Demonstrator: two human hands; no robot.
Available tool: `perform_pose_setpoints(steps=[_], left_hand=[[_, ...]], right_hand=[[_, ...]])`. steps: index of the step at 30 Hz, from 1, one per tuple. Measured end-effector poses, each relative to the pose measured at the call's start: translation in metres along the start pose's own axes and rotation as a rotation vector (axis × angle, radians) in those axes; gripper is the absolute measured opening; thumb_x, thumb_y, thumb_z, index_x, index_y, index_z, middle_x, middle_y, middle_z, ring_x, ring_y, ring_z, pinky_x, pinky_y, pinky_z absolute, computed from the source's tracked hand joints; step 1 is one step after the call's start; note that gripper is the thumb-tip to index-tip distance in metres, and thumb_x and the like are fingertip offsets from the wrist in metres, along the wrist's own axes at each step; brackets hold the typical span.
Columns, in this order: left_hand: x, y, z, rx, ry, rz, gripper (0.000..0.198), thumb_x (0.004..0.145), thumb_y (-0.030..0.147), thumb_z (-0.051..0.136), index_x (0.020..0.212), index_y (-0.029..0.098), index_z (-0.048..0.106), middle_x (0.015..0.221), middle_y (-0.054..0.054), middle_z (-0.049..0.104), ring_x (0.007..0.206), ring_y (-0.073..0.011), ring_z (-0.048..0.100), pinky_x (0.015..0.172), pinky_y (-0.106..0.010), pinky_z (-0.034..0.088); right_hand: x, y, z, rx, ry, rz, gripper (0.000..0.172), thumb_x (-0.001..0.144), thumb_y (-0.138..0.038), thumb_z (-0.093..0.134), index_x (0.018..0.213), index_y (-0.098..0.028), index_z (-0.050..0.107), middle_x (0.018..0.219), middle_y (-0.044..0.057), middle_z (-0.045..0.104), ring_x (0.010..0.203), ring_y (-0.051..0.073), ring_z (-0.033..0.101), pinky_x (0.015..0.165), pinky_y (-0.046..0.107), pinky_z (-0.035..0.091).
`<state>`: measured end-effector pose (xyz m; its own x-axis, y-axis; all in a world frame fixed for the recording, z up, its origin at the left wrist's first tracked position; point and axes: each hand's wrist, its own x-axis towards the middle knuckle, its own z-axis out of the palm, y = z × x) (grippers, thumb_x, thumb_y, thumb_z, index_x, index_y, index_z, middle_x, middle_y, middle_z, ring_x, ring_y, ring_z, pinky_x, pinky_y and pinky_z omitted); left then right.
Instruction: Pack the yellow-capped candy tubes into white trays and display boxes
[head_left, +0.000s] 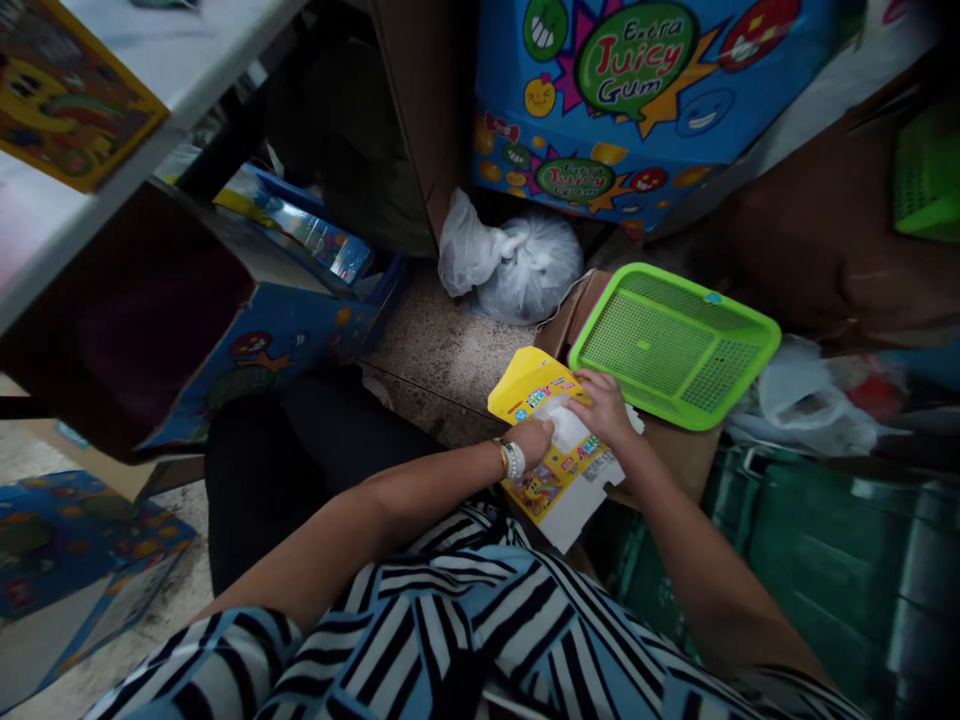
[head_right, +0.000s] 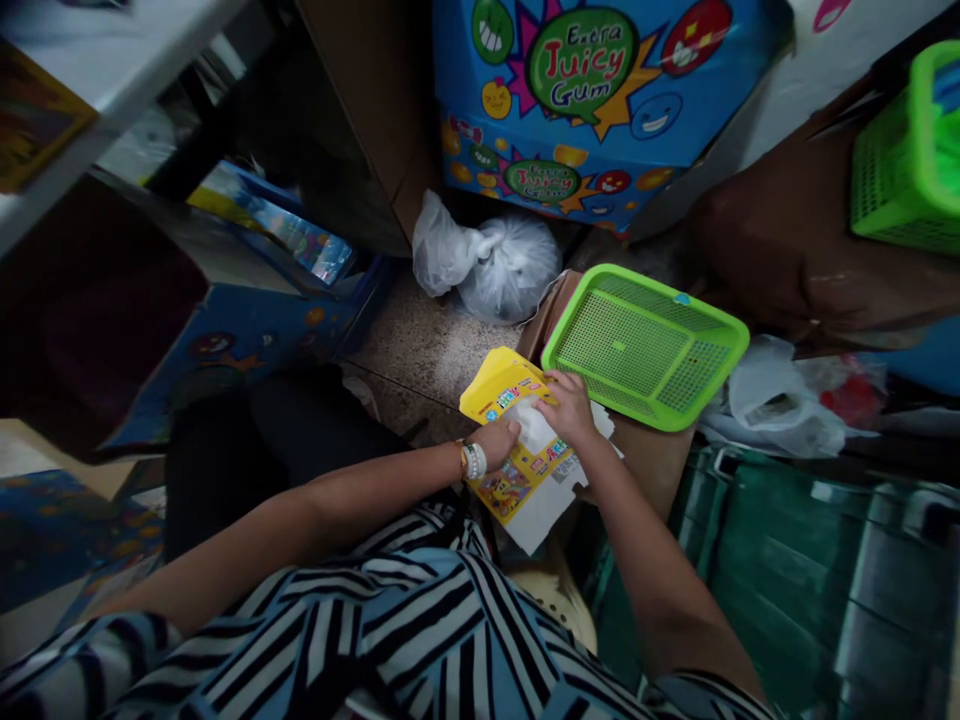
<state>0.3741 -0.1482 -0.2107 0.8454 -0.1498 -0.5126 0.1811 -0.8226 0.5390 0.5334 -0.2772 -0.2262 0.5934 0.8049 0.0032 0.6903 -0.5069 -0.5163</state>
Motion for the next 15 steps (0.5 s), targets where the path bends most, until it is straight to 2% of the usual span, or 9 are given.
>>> perform_pose_setpoints(steps=[2,3,6,8,12,14,15], left_hand=[[0.001,-0.001,-0.001,0.0,0.01,0.017,0.026,0.097,0.019,0.038,0.115,0.008,0.054,0.111,-0.018,0.068,0.099,-0.0258,0.067,0.082,-0.035,0.053],[0.001,-0.002,-0.001,0.002,0.014,0.029,0.026,0.096,0.019,0.04,0.115,0.007,0.054,0.11,-0.019,0.068,0.099,-0.0263,0.067,0.082,-0.036,0.053],[-0.001,-0.003,-0.004,0.01,0.027,0.083,0.028,0.09,0.02,0.052,0.114,0.006,0.056,0.107,-0.019,0.069,0.098,-0.028,0.067,0.082,-0.036,0.053],[-0.005,-0.003,-0.005,0.017,0.043,0.133,0.03,0.087,0.021,0.056,0.113,0.006,0.058,0.107,-0.019,0.068,0.099,-0.0285,0.066,0.084,-0.037,0.052],[-0.023,-0.013,-0.004,0.022,0.063,0.241,0.023,0.087,0.026,0.057,0.102,0.011,0.064,0.104,-0.017,0.068,0.099,-0.0271,0.065,0.089,-0.037,0.05],[-0.032,-0.022,-0.002,0.017,0.065,0.253,0.02,0.088,0.028,0.056,0.097,0.013,0.066,0.099,-0.015,0.068,0.095,-0.0251,0.065,0.087,-0.036,0.05],[-0.036,-0.027,-0.001,0.015,0.069,0.237,0.02,0.089,0.029,0.055,0.096,0.013,0.066,0.097,-0.014,0.068,0.092,-0.0241,0.066,0.084,-0.035,0.05]], right_hand=[[0.001,-0.004,-0.006,0.021,0.019,0.005,0.024,0.077,-0.04,0.069,0.089,-0.019,0.067,0.111,0.013,0.061,0.104,0.029,0.057,0.094,0.045,0.048],[0.002,-0.005,-0.009,0.042,0.006,0.02,0.03,0.075,-0.041,0.071,0.095,-0.019,0.066,0.11,0.012,0.061,0.102,0.029,0.058,0.091,0.043,0.05],[0.008,-0.011,-0.012,0.09,-0.136,0.123,0.066,0.071,-0.047,0.076,0.127,-0.021,0.054,0.108,0.009,0.065,0.096,0.027,0.063,0.082,0.039,0.052],[0.013,-0.013,-0.007,0.0,-0.196,0.262,0.075,0.072,-0.055,0.075,0.134,-0.022,0.049,0.102,0.008,0.069,0.088,0.028,0.065,0.076,0.038,0.051],[0.011,-0.001,0.004,-0.294,-0.177,0.523,0.064,0.078,-0.07,0.063,0.113,-0.017,0.062,0.087,0.013,0.071,0.082,0.031,0.066,0.075,0.041,0.048],[0.001,0.02,-0.001,-0.327,-0.128,0.653,0.066,0.075,-0.073,0.064,0.105,-0.015,0.063,0.087,0.017,0.071,0.084,0.033,0.066,0.076,0.044,0.049],[-0.007,0.034,-0.008,-0.314,-0.049,0.74,0.066,0.073,-0.073,0.066,0.101,-0.014,0.063,0.088,0.018,0.07,0.086,0.035,0.066,0.077,0.046,0.049]])
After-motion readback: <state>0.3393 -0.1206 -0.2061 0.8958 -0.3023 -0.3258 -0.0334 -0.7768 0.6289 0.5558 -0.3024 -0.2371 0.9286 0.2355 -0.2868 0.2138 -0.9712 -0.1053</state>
